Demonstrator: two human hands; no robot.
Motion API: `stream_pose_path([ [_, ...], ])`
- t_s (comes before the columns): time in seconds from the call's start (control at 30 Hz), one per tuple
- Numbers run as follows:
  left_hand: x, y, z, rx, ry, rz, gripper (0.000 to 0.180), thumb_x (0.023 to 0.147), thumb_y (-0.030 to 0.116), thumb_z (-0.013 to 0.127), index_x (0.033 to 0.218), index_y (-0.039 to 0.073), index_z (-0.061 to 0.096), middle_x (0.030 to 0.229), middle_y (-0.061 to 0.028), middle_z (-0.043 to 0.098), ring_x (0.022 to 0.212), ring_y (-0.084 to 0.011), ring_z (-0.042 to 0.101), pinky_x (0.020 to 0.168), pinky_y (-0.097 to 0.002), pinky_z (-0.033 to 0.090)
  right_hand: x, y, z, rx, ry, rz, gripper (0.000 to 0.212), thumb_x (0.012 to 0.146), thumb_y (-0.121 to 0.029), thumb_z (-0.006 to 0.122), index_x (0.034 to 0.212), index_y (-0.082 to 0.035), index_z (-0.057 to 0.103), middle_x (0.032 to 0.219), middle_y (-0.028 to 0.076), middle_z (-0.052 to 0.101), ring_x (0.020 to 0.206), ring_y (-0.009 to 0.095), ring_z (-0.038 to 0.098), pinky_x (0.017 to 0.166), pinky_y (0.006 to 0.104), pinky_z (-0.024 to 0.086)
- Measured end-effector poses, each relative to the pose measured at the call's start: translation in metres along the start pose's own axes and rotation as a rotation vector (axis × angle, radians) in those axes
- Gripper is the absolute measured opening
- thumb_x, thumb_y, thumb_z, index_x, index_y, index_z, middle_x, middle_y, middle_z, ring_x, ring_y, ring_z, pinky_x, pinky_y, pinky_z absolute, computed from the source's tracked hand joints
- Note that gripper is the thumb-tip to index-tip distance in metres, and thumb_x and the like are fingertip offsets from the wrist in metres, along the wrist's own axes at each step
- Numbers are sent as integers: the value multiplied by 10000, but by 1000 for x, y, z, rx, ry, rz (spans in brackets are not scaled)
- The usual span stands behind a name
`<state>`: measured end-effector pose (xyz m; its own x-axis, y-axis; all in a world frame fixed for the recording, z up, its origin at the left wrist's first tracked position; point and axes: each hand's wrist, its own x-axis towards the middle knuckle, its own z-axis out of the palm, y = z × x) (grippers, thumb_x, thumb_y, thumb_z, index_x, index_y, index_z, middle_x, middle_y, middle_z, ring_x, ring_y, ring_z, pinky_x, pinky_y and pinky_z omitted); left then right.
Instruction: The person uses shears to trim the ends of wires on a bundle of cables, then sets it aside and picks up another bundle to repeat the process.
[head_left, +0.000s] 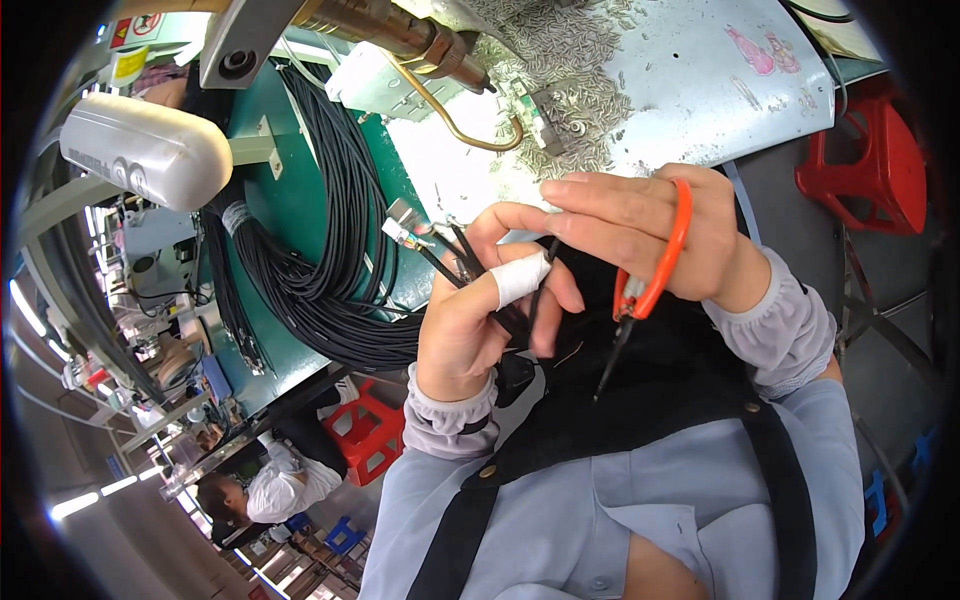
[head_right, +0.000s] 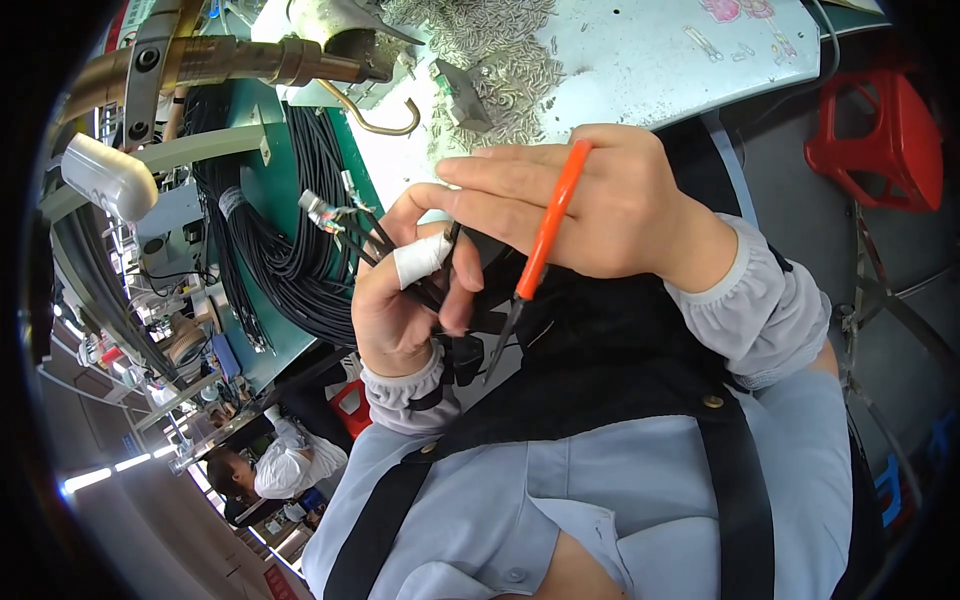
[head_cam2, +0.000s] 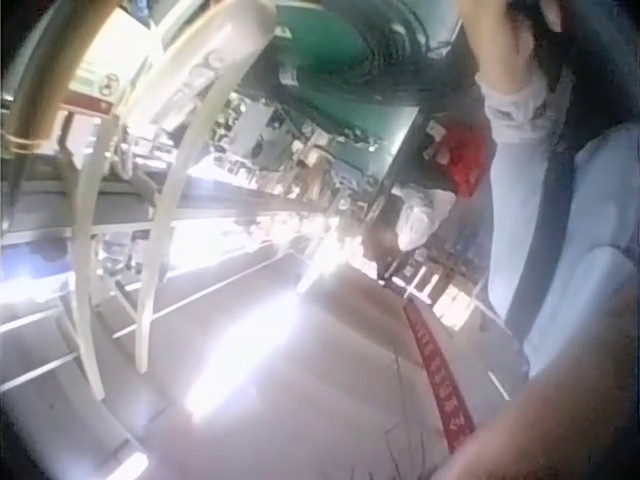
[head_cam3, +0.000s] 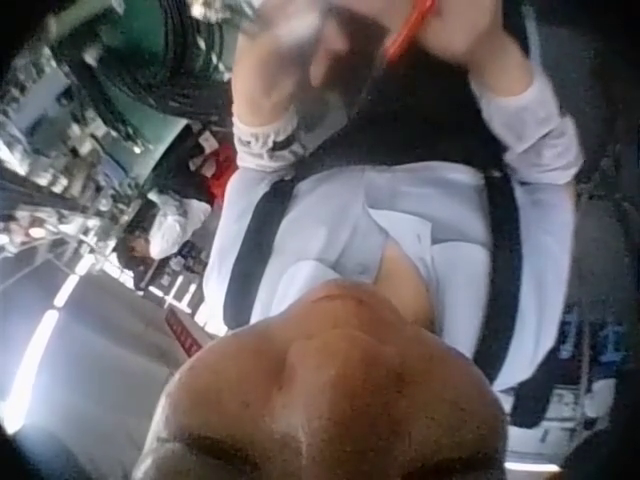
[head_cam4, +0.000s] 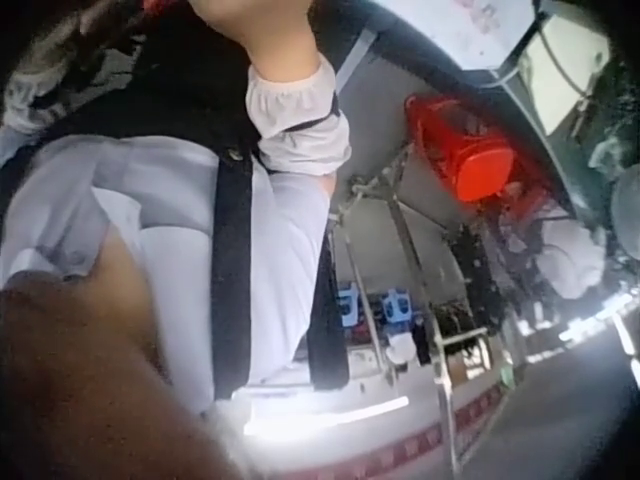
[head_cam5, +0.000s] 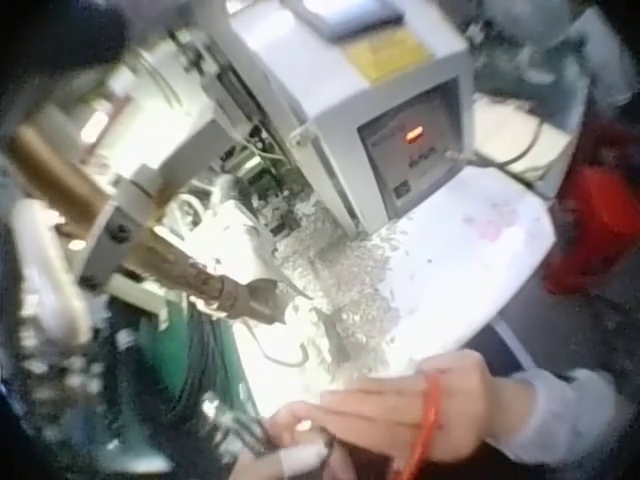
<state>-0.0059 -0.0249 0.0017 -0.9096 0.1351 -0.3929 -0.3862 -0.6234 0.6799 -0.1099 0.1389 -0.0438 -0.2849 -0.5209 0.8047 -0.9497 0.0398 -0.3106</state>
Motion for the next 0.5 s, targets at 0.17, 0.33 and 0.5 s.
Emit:
stream_pose_path([
  [0.17,3,-5,4,279,234,147,206,759,-18,579,951,-32,508,742,-72,581,562,-91,524,504,-178,402,-2,-3,-7,157,-97,173,219,669,-17,655,881,-61,623,857,58,654,688,173,646,466,222,437],
  [0.33,6,-20,15,654,401,425,148,736,-38,610,871,-24,553,746,-21,575,576,-24,479,482,-145,327,-2,-6,-8,354,-243,479,187,702,-3,648,881,-49,618,754,63,646,600,180,626,498,215,458],
  [0.5,8,-16,16,427,421,300,158,728,-53,613,869,-5,562,739,-3,573,586,2,459,491,-134,307,-1,-6,-9,516,-262,690,179,699,15,645,866,-42,610,685,69,622,540,171,598,501,214,460],
])
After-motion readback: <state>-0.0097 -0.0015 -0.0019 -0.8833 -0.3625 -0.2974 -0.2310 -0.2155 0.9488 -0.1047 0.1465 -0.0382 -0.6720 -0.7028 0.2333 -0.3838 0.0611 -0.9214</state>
